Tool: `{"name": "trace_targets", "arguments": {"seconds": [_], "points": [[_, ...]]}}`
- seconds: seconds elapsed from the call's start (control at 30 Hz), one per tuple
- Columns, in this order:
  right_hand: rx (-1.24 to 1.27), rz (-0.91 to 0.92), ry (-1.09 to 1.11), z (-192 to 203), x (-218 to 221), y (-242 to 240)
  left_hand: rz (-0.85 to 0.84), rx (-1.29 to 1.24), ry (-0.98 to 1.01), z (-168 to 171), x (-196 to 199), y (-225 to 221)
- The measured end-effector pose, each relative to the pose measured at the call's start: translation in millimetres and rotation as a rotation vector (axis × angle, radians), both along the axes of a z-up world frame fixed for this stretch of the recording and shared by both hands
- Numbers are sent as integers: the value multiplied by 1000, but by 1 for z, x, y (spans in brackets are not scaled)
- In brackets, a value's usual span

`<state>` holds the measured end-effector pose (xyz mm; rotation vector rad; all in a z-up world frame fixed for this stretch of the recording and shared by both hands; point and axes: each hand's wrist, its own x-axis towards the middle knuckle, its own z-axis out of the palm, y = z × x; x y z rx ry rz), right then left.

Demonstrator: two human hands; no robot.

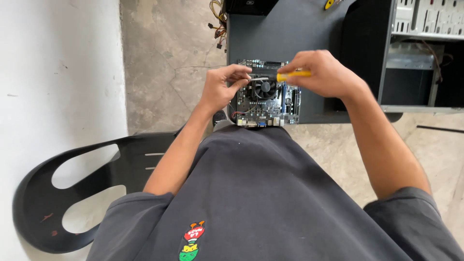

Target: Installing a CPU fan onto a motherboard and then mounting the motherboard inside a computer case using a screwdriver.

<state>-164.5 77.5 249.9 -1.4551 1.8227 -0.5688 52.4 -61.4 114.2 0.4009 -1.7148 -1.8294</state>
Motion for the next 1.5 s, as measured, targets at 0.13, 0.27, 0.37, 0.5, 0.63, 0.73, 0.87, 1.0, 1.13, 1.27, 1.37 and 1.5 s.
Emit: {"name": "trace_targets", "arguments": {"seconds": [0.13,0.27,0.37,0.5,0.63,0.73,0.87,1.0,1.13,1.27,1.37,1.5], "points": [[27,-6,257,-46,-5,-9,-71,-284,-191,-46,-15,-2],[-4,51,439,-84,4,-24,-45,-586,-443,-97,-36,0],[-29,93,496,-104,10,-39,48,-628,-359,-102,-48,-3],[93,156,572,-116,17,-63,32,-651,-421,-112,-52,-7],[210,185,623,-122,20,-74,24,-637,-540,-107,-55,-8],[229,208,625,-128,21,-77,9,-617,-587,-109,-54,-5],[243,193,587,-130,22,-78,-24,-648,-654,-107,-54,-4],[241,205,595,-141,21,-78,-40,-679,-686,-119,-54,-4],[252,198,598,-136,25,-78,-28,-726,-695,-127,-55,-4],[271,202,627,-137,23,-78,-18,-753,-700,-131,-58,-4],[273,213,628,-135,23,-78,-19,-746,-703,-130,-59,-5],[261,256,642,-140,23,-77,-7,-732,-695,-132,-58,-2]]}}
